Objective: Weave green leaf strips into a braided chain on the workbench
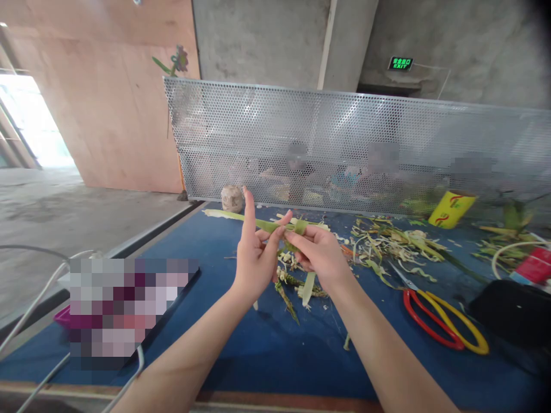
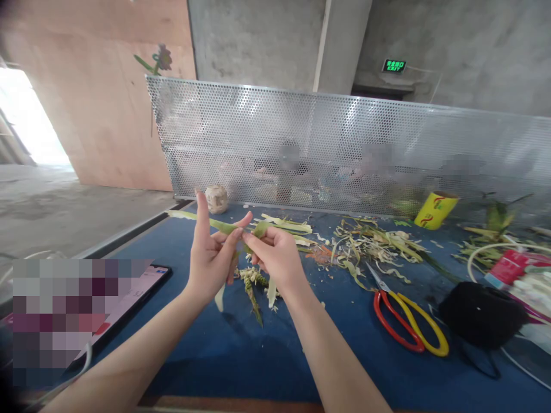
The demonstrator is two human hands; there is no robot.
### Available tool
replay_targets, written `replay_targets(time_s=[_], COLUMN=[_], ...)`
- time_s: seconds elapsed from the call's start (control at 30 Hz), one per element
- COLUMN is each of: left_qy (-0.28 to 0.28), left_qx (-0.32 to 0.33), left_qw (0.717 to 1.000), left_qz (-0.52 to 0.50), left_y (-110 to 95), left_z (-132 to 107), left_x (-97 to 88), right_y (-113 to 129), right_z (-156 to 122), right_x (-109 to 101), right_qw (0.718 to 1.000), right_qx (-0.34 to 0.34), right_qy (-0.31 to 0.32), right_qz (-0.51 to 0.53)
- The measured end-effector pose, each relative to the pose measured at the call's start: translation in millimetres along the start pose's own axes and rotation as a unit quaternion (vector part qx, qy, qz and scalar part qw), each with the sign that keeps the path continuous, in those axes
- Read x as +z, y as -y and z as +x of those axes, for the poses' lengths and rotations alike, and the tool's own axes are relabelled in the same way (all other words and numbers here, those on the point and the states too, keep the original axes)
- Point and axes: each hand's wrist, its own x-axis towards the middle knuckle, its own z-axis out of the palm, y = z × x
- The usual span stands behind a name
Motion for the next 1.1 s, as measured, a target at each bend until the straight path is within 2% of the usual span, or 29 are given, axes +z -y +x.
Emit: replay_targets(time_s=[0.13,0.33,0.5,0.67,0.77,0.83,0.97,1.1], left_qy=[-0.012,0.087,0.164,0.204,0.213,0.199,0.173,0.194], left_qx=[-0.006,-0.025,-0.009,0.007,-0.013,-0.031,-0.042,-0.048], left_qw=[1.0,0.99,0.975,0.968,0.968,0.971,0.975,0.972], left_qz=[-0.019,-0.106,-0.147,-0.143,-0.134,-0.129,-0.134,-0.125], left_y=[0,3,3,5,4,2,2,0], left_z=[2,5,5,4,2,1,-1,-3], left_x=[-1.9,-3.5,-7.1,-9.0,-7.5,-5.4,-0.3,1.7], right_y=[-3,-4,-3,-8,-11,-13,-15,-16], right_z=[0,-3,-3,-1,0,1,3,6], right_x=[0,-7,-8,-6,-7,-7,-6,-6], right_qw=[1.0,0.997,0.996,0.994,0.996,0.996,0.991,0.981], right_qx=[-0.017,-0.028,-0.08,-0.101,-0.069,-0.065,-0.099,-0.102], right_qy=[-0.016,0.071,0.034,-0.004,0.028,0.028,-0.038,-0.067], right_qz=[-0.005,-0.002,0.031,0.05,0.052,0.056,0.087,0.149])
